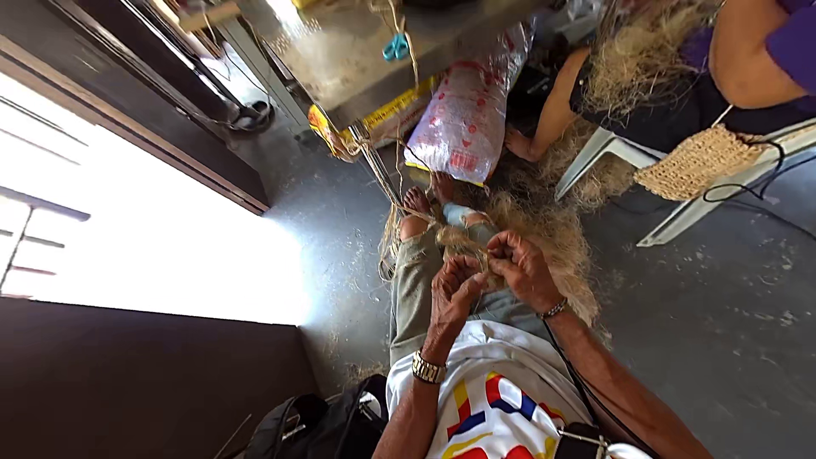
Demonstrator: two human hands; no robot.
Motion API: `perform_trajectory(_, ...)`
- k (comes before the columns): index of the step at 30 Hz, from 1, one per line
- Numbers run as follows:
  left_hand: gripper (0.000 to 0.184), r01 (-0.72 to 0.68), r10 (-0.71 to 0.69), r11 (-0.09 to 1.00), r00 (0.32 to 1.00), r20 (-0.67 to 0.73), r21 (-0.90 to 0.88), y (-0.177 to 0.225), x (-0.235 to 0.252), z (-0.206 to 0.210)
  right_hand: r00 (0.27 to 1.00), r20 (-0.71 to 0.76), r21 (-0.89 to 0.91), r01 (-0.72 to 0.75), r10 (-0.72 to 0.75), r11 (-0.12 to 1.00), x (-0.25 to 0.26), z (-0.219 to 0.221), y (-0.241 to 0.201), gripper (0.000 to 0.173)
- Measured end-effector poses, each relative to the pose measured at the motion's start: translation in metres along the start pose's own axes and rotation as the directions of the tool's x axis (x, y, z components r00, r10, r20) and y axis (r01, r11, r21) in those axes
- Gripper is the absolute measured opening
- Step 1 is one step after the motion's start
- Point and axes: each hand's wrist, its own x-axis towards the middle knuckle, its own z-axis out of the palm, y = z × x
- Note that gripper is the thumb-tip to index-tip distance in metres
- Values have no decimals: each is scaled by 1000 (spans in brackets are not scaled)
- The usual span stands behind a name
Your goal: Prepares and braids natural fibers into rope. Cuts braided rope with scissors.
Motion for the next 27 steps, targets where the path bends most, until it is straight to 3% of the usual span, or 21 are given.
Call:
perform_trajectory(3, 22, 47, -34, 994, 991, -127, 100, 1, -2, 7, 989, 73, -143, 135, -126, 981, -2, 5, 0, 22)
perform_trajectory(6, 8, 59, -24, 988, 972, -232, 144, 1, -4, 9, 976, 152, -240, 188, -154, 952, -5, 7, -4, 29)
perform_trajectory(13, 8, 48, 10, 969, 973, -232, 242, 1, -5, 9, 983, 162, -329, 134, -84, 935, -6, 8, -9, 37)
perform_trajectory(16, 9, 17, 42, 940, 985, -165, 342, -1, -5, 7, 984, 176, -232, 49, -8, 971, -5, 5, -10, 39)
perform_trajectory(22, 15, -7, 56, 866, 995, -83, 500, -3, -10, 1, 974, 211, 222, -130, 82, 966, -7, 4, -14, 36)
perform_trajectory(24, 16, -89, 158, 788, 986, -60, 609, -4, -9, -1, 974, 203, 332, -162, 97, 929, -8, 7, -12, 32)
perform_trajectory(27, 16, -193, 302, 586, 953, 10, 787, 6, -2, 2, 975, 203, 405, -169, 92, 899, -6, 6, -10, 26)
